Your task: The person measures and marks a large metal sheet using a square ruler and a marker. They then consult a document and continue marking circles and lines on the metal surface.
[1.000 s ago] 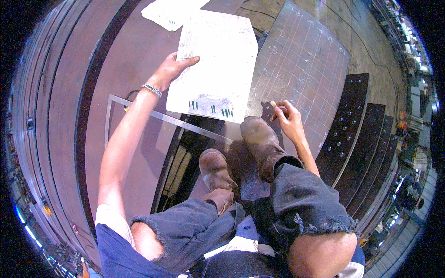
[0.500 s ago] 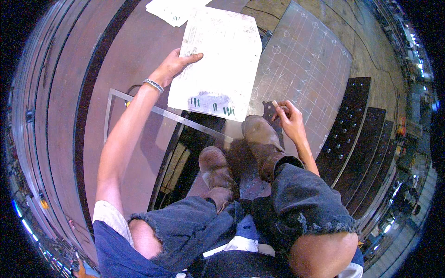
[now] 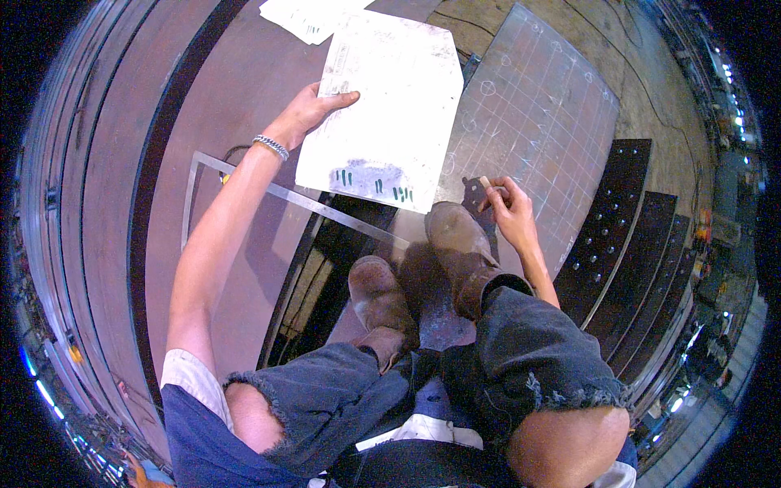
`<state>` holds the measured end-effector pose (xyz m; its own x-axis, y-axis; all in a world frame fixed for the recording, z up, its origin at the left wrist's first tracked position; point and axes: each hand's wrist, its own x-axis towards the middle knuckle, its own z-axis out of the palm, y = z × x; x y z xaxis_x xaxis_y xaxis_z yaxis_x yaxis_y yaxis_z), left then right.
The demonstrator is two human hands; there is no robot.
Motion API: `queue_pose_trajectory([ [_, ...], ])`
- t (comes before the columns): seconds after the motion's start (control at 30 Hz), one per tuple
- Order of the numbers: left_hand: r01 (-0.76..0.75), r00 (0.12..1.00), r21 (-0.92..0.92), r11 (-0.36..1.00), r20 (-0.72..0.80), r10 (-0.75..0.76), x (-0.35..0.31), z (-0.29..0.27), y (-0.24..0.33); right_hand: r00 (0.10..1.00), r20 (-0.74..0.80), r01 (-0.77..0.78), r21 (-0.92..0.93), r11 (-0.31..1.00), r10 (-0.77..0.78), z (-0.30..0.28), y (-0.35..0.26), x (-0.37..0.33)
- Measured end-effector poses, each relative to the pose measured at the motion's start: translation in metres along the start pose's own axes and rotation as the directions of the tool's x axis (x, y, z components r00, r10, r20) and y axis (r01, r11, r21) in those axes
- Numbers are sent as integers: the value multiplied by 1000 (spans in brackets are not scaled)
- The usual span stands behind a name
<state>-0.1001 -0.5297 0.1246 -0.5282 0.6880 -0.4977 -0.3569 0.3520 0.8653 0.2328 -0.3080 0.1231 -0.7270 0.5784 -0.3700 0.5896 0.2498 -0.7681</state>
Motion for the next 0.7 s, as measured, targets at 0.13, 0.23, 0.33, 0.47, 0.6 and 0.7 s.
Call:
queue_pose_trajectory([
  [0.13, 17, 1000, -1, 1000, -3, -17, 0, -1, -1, 1000, 9, 7, -70, 998, -6, 0, 11, 3],
  [0.23, 19, 1000, -8, 1000, 6, -19, 0, 0, 0, 999, -11, 46, -31, 998, -46, 1, 18, 4],
  [0.33, 11, 1000, -20, 1000, 16, -11, 1, -1, -1, 1000, 2, 16, -52, 999, -16, 0, 16, 3],
  [0.47, 7, 1000, -9, 1000, 10, -7, 2, -3, -3, 1000, 6, 20, -42, 999, -20, 1, 13, 3],
  [0.6, 15, 1000, -1, 1000, 11, -15, -2, 1, 1, 999, -1, 35, -55, 998, -36, 1, 18, 3],
  [0.7, 6, 1000, -17, 1000, 30, -6, 0, -1, -1, 1000, 1, 29, -40, 999, -29, 1, 16, 2],
])
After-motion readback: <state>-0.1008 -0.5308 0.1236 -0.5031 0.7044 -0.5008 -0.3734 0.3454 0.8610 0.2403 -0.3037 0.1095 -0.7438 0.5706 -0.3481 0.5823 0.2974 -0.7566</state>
